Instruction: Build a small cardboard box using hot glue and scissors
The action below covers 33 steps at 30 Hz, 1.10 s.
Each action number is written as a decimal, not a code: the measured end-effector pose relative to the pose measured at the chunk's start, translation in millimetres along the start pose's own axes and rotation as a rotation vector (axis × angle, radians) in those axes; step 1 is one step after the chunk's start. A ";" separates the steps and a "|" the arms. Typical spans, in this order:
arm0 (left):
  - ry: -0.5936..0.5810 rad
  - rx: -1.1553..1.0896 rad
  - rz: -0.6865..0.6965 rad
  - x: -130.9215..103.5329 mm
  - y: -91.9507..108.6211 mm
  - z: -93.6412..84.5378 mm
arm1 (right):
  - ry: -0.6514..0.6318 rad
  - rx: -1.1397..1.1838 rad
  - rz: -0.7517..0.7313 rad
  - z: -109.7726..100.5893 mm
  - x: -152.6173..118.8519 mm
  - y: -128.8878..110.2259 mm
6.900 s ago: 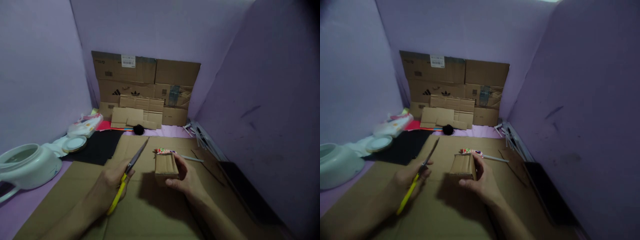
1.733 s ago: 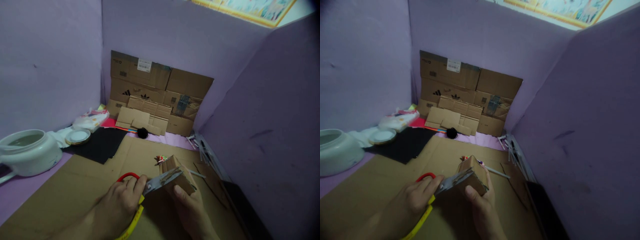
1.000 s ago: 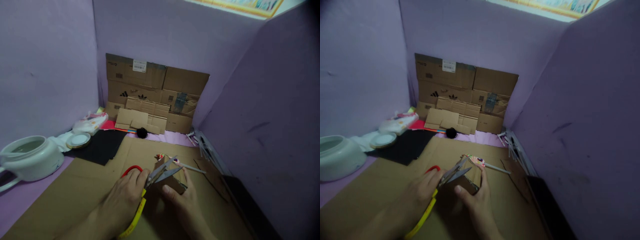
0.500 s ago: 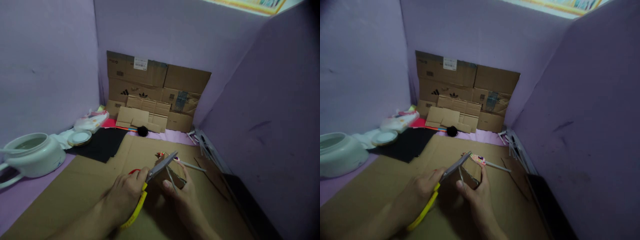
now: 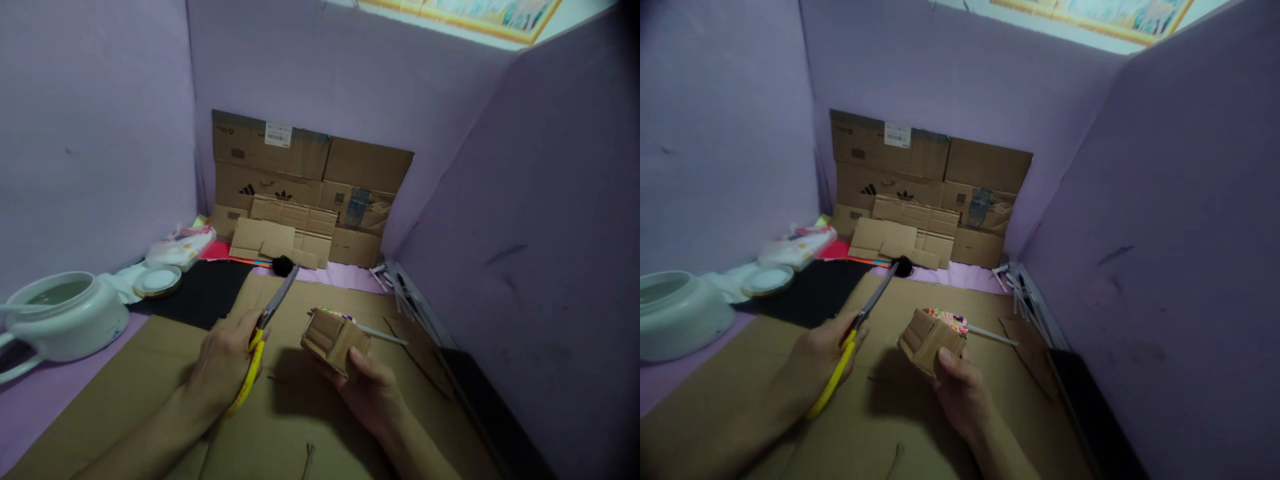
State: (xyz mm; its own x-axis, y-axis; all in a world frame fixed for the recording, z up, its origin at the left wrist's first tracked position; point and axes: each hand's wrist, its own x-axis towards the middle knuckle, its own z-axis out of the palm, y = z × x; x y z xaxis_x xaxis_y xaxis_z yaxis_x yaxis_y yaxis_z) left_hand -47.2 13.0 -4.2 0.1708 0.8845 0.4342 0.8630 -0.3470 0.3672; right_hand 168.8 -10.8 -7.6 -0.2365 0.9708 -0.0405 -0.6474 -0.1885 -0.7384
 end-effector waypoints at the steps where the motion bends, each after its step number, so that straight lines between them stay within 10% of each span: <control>1: 0.004 -0.045 -0.005 0.0 3.2 -0.9 | -0.005 -0.004 -0.010 2.1 -0.1 -0.2; 16: -0.045 -0.230 0.191 -19.8 15.0 -0.1 | 0.053 0.059 -0.139 -0.7 2.0 3.4; 24: 0.040 -0.233 0.011 -20.5 11.3 9.6 | 0.028 0.071 -0.102 -3.1 -1.8 3.6; 33: 0.056 -0.060 0.341 -31.6 11.9 11.6 | -0.008 0.041 -0.107 -1.4 -0.9 0.1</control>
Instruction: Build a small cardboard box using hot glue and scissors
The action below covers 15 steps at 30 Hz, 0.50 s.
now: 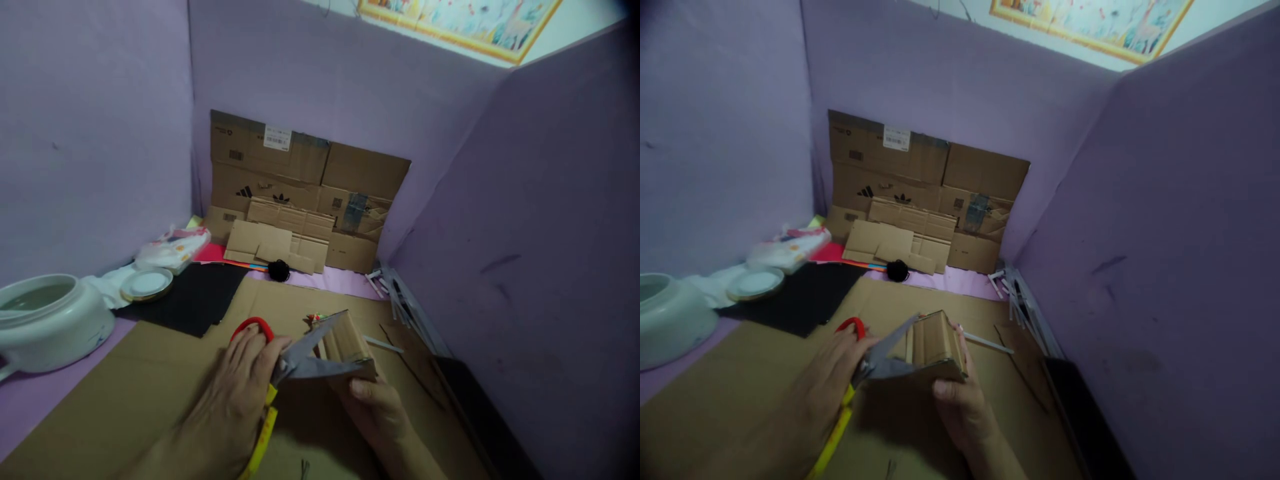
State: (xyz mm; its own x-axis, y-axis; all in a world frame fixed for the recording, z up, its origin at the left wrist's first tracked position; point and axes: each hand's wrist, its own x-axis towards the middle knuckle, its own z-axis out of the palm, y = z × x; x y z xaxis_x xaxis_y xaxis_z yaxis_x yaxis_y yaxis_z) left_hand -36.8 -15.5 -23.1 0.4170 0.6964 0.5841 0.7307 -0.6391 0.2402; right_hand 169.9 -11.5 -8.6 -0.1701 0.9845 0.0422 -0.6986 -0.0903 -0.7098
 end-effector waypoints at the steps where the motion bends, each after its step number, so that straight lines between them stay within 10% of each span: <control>1: 0.001 0.030 0.015 -1.1 1.0 2.1 | 0.007 -0.002 -0.010 -0.2 0.5 -0.3; 15: -0.173 0.116 -0.041 1.6 7.3 5.6 | 0.128 -0.099 -0.100 -11.5 0.8 7.5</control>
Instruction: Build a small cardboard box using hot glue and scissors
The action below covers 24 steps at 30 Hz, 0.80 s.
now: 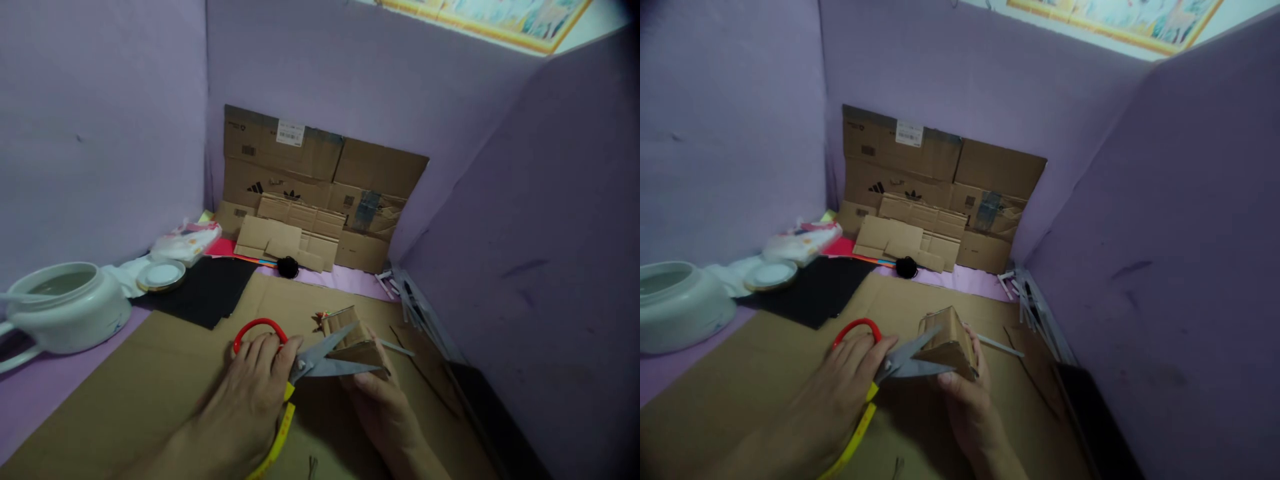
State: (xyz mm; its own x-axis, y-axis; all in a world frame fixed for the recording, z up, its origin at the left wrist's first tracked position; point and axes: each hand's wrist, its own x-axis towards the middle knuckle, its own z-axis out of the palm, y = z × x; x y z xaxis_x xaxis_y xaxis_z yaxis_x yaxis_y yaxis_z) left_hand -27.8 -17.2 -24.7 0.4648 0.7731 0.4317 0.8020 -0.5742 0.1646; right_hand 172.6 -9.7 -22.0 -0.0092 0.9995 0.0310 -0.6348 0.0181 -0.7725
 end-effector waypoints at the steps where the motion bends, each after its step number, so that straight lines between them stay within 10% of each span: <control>1: 0.012 0.019 0.005 1.0 -0.1 -0.2 | 0.013 -0.008 -0.006 0.2 -0.2 -0.4; 24: -0.210 0.148 -0.044 11.1 10.4 -8.0 | 0.175 -0.100 -0.019 12.1 -3.2 -0.7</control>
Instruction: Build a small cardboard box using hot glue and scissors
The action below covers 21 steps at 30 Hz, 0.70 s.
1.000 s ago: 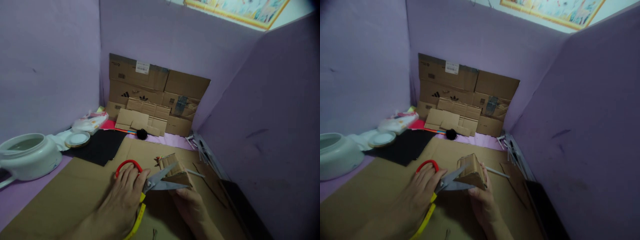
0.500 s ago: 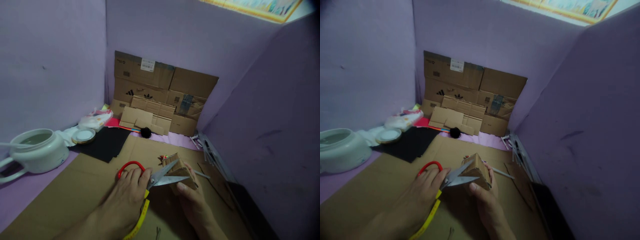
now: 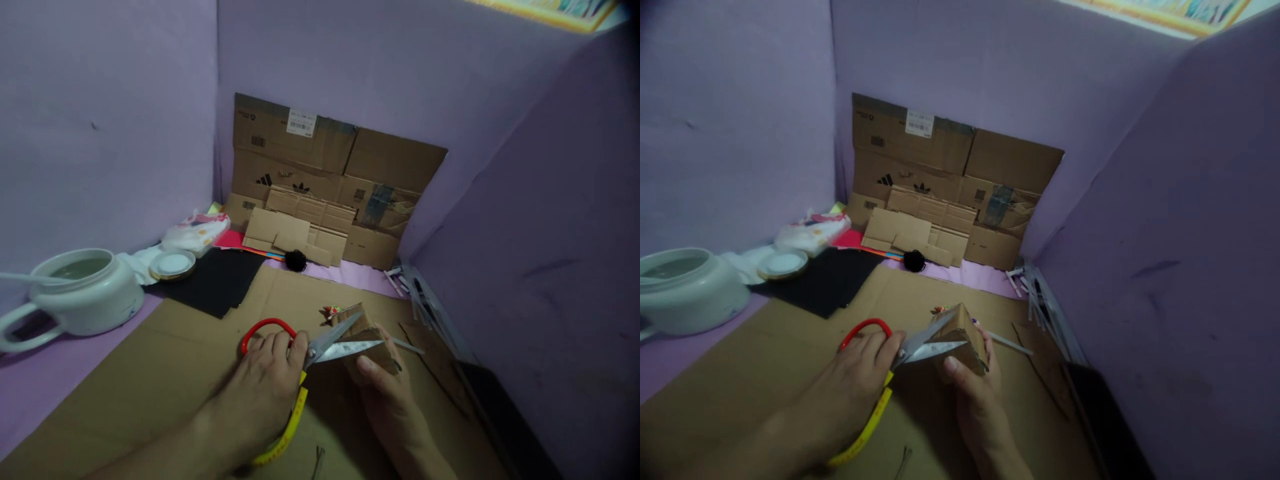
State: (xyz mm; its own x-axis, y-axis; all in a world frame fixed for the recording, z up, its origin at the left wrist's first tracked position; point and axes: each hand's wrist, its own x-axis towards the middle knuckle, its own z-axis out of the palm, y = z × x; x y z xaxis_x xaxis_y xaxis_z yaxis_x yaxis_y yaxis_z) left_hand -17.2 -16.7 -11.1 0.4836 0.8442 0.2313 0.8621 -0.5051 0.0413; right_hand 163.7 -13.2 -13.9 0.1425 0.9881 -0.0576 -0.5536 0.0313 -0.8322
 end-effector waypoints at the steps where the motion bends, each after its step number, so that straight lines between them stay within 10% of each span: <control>1: -0.007 -0.001 0.000 0.4 0.5 0.1 | 0.007 0.002 -0.004 0.2 0.2 -0.1; 21: 0.036 0.009 0.058 -1.1 -1.9 8.7 | -0.018 0.004 -0.022 0.8 -1.2 0.9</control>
State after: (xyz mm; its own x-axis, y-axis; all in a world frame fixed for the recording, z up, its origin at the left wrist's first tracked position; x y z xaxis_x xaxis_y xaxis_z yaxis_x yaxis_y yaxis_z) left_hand -18.1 -15.1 -19.9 0.5271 0.8064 0.2680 0.8342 -0.5512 0.0178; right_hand 162.3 -14.2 -14.1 0.1398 0.9898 -0.0287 -0.5535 0.0541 -0.8311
